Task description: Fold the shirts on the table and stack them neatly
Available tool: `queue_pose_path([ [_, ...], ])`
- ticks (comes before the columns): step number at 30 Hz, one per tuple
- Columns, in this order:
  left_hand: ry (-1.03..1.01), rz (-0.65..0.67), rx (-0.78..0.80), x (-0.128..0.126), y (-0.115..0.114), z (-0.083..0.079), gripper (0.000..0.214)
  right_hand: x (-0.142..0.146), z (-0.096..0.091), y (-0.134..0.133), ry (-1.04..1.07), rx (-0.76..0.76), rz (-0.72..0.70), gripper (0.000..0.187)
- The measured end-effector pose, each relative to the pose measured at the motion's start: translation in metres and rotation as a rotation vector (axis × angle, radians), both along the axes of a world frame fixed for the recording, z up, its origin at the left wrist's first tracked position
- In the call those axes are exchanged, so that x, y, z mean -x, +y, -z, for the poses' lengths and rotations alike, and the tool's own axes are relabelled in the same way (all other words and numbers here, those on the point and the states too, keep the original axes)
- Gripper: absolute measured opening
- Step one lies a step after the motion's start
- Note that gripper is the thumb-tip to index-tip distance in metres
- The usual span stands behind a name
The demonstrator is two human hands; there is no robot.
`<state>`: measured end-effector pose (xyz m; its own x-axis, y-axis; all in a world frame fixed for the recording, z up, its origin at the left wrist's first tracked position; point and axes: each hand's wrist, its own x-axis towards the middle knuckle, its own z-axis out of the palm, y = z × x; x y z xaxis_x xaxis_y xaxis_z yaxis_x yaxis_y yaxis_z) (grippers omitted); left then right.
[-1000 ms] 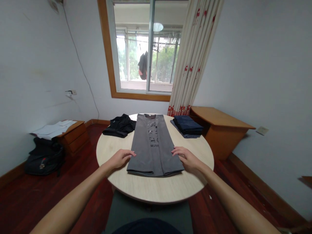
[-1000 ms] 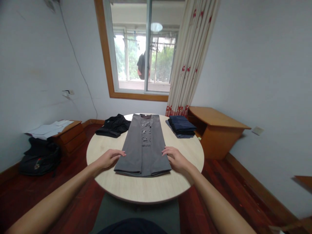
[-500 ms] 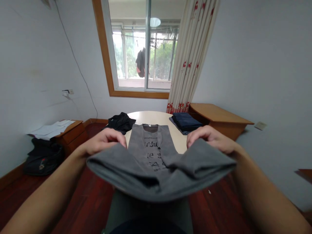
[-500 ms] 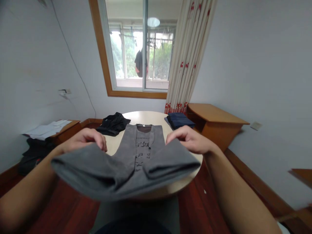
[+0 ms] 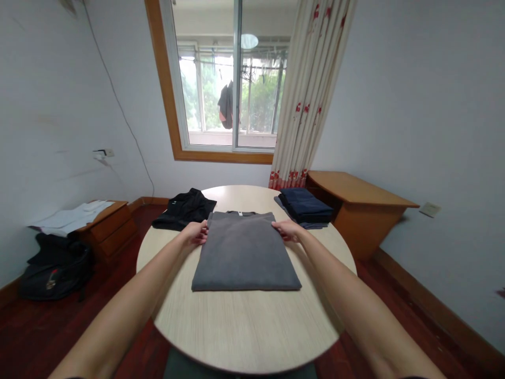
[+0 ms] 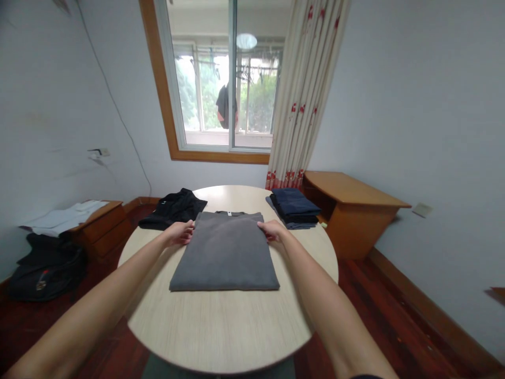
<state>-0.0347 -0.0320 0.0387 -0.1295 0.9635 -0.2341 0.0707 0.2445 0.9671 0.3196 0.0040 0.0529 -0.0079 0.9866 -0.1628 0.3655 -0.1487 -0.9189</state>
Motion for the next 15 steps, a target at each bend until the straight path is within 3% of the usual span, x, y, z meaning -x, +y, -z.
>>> queue_pose_path([
  [2, 0.048, -0.015, 0.033, 0.002, 0.006, 0.015, 0.038, 0.001, 0.019, 0.006, -0.039, 0.061, 0.028, 0.028],
  [5, 0.111, -0.024, 0.047, 0.003, 0.019, 0.023, 0.041, 0.0, 0.033, 0.018, -0.073, 0.092, 0.072, 0.028],
  [11, 0.198, -0.103, 0.01, -0.01, 0.052, 0.025, 0.035, 0.004, 0.039, 0.045, -0.188, 0.012, 0.163, 0.028],
  [15, 0.202, -0.147, -0.065, -0.015, 0.067, 0.026, 0.028, 0.008, 0.041, 0.054, -0.206, -0.097, 0.184, 0.017],
])
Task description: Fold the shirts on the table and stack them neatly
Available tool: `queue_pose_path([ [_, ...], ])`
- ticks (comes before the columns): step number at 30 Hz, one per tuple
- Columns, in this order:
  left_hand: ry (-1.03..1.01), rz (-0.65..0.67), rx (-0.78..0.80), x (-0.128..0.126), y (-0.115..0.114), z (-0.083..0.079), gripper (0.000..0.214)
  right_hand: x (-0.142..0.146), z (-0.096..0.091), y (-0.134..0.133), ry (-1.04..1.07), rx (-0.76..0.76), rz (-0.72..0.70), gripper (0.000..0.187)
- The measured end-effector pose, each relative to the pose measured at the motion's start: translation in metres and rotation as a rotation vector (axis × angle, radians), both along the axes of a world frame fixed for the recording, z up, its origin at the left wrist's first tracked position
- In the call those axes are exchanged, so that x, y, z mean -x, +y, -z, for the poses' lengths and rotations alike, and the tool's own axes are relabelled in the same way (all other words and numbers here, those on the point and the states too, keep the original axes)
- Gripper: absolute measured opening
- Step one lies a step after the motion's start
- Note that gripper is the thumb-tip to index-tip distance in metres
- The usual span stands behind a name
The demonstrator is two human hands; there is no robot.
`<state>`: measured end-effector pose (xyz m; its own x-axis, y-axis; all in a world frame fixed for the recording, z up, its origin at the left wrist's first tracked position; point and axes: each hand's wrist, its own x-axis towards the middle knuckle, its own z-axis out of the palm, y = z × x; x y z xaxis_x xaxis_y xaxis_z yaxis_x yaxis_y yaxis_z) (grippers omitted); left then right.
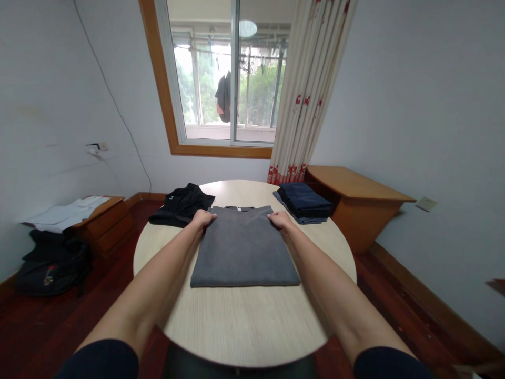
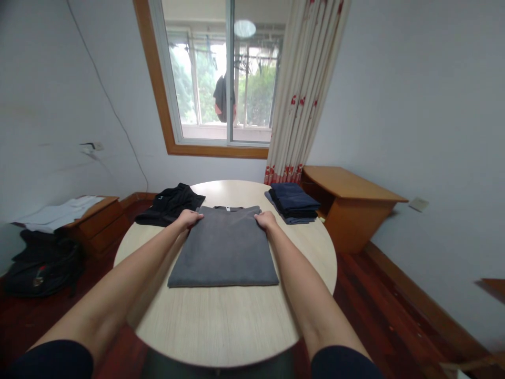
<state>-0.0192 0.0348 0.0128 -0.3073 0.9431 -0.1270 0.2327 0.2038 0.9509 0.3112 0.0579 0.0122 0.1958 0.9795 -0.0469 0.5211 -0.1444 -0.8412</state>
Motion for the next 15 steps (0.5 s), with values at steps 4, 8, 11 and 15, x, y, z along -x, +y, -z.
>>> queue_pose_path([
  [4, -0.069, 0.01, -0.12, 0.002, 0.009, -0.003, 0.017, 0.003, -0.004, 0.007, 0.047, -0.111, -0.023, 0.007],
  [8, -0.149, 0.008, -0.196, 0.005, 0.018, -0.005, 0.024, 0.002, -0.009, 0.018, 0.091, -0.207, -0.044, 0.02],
  [11, -0.179, -0.008, -0.188, 0.003, 0.024, 0.001, 0.037, -0.001, -0.005, 0.026, 0.066, -0.225, -0.019, 0.031],
  [15, -0.169, -0.06, -0.145, 0.001, 0.028, 0.013, 0.068, -0.003, 0.009, 0.029, -0.001, -0.21, -0.029, 0.039],
])
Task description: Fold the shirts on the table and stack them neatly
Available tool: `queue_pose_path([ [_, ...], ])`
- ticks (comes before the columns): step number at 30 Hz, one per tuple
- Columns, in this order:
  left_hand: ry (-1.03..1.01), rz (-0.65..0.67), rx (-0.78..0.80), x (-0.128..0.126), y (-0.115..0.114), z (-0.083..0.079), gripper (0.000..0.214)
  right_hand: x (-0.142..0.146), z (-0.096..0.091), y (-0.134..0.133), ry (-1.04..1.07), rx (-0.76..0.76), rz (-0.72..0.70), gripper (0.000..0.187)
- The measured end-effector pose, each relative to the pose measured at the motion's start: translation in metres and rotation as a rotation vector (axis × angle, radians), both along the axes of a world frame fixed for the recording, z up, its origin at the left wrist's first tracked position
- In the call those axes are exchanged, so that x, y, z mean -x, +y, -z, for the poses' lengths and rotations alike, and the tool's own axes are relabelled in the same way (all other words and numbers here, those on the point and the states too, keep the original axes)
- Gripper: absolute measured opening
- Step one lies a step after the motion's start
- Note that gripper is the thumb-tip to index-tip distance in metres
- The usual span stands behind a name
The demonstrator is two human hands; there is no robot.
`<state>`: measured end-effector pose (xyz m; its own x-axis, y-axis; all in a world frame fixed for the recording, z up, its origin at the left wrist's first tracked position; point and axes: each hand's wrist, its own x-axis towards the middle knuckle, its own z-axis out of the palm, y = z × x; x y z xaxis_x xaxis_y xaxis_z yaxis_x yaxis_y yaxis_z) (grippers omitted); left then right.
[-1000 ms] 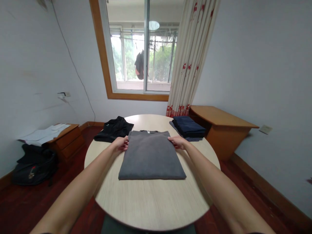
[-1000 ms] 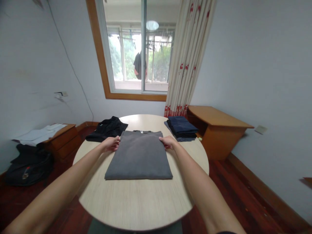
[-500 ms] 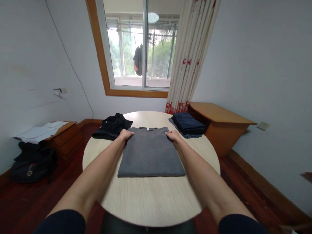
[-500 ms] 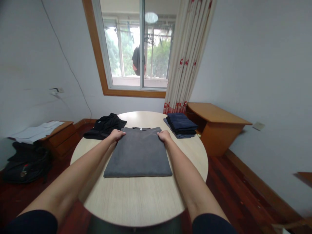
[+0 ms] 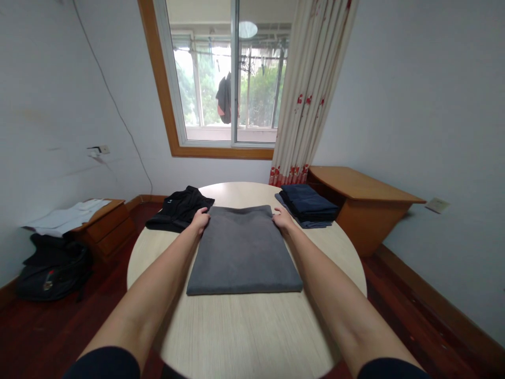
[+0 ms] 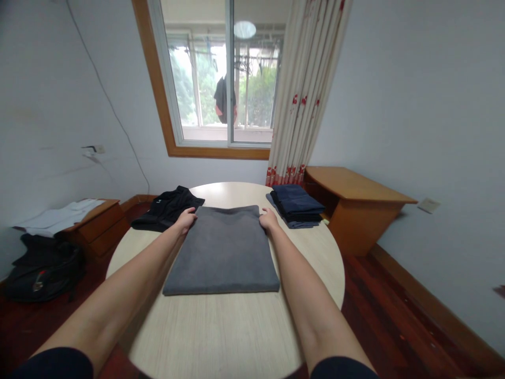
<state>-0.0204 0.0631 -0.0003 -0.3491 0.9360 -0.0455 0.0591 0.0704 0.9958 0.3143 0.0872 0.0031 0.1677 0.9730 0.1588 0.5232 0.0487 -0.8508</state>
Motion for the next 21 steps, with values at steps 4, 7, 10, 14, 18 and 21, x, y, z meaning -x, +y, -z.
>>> queue_pose_path([
  [4, 0.019, 0.011, -0.032, -0.001, 0.001, 0.0, 0.075, 0.002, 0.005, -0.001, -0.065, -0.03, -0.026, 0.035],
  [7, 0.046, 0.039, -0.08, -0.003, 0.001, -0.004, 0.065, 0.003, 0.003, -0.003, -0.107, -0.078, -0.014, 0.043],
  [10, 0.112, 0.051, -0.091, -0.003, -0.003, -0.007, 0.058, 0.002, 0.002, -0.008, -0.172, -0.078, 0.004, 0.04],
  [14, 0.277, 0.072, -0.106, -0.002, -0.019, -0.012, 0.046, 0.001, 0.0, -0.025, -0.284, -0.029, -0.016, 0.02],
  [18, 0.456, 0.199, -0.218, -0.017, -0.061, -0.017, 0.032, 0.014, -0.012, -0.065, -0.484, -0.137, -0.1, 0.024],
  [21, 0.815, 0.525, -0.371, -0.042, -0.113, -0.012, 0.038, 0.035, -0.02, -0.112, -0.659, -0.239, -0.305, 0.037],
])
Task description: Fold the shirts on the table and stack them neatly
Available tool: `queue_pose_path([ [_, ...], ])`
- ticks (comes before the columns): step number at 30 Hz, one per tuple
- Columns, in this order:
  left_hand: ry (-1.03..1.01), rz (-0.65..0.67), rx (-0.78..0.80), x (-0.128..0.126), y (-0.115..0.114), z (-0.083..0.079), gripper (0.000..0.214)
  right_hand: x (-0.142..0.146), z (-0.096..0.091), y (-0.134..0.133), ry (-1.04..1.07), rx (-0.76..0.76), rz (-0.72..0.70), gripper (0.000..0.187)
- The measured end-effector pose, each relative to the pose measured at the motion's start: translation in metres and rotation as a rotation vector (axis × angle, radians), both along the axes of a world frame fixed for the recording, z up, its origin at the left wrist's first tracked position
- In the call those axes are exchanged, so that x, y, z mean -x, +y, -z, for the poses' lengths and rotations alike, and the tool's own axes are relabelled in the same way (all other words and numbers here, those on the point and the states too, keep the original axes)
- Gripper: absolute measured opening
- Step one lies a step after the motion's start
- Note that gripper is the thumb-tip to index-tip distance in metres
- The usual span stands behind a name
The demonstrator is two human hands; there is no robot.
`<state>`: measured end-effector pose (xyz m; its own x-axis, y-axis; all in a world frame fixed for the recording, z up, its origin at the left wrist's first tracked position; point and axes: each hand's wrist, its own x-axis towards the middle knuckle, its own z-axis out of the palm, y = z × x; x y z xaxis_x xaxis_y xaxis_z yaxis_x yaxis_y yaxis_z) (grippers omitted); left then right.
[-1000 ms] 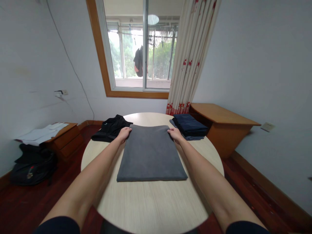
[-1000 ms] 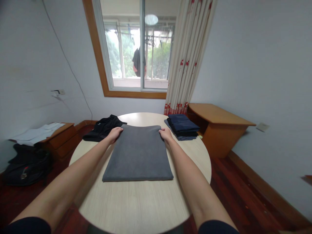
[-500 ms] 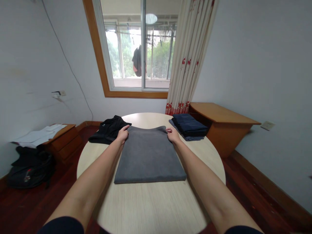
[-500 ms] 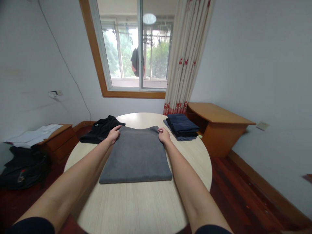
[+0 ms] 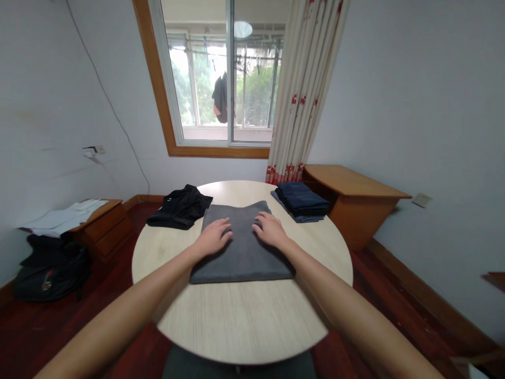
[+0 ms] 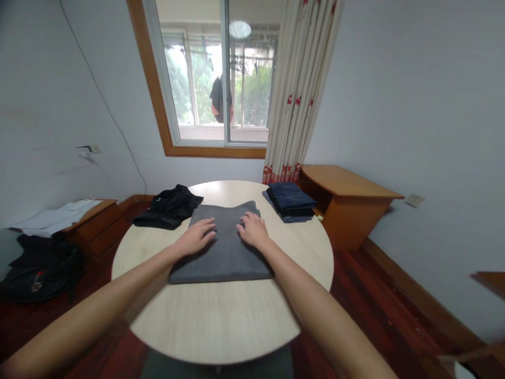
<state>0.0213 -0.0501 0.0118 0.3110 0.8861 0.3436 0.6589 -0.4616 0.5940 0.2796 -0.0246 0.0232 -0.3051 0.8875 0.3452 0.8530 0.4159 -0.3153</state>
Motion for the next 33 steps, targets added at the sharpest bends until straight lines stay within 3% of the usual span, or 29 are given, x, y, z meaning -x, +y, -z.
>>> queue_pose_path([
  [3, 0.286, 0.17, -0.045, -0.02, -0.051, 0.01, 0.05, 0.018, 0.002, -0.048, -0.069, 0.04, -0.189, 0.048],
  [5, 0.367, 0.167, -0.024, -0.025, -0.075, 0.016, 0.054, 0.022, 0.008, -0.073, -0.111, 0.09, -0.246, 0.054],
  [8, 0.45, 0.086, -0.011, -0.022, -0.094, 0.023, 0.057, 0.014, 0.018, -0.095, -0.164, 0.143, -0.214, 0.059],
  [15, 0.548, -0.077, -0.065, 0.004, -0.109, 0.029, 0.062, -0.021, 0.027, -0.101, -0.17, 0.16, -0.021, 0.068],
  [20, 0.469, -0.169, -0.015, 0.028, -0.113, 0.03, 0.059, -0.033, 0.031, -0.099, -0.126, 0.157, 0.123, 0.065],
  [25, 0.31, -0.389, 0.011, 0.042, -0.111, 0.022, 0.055, -0.034, 0.027, -0.108, -0.059, 0.078, 0.307, 0.051],
  [33, 0.132, -0.332, 0.182, 0.04, -0.116, -0.001, 0.027, -0.037, 0.008, -0.109, -0.063, 0.295, 0.308, 0.032],
])
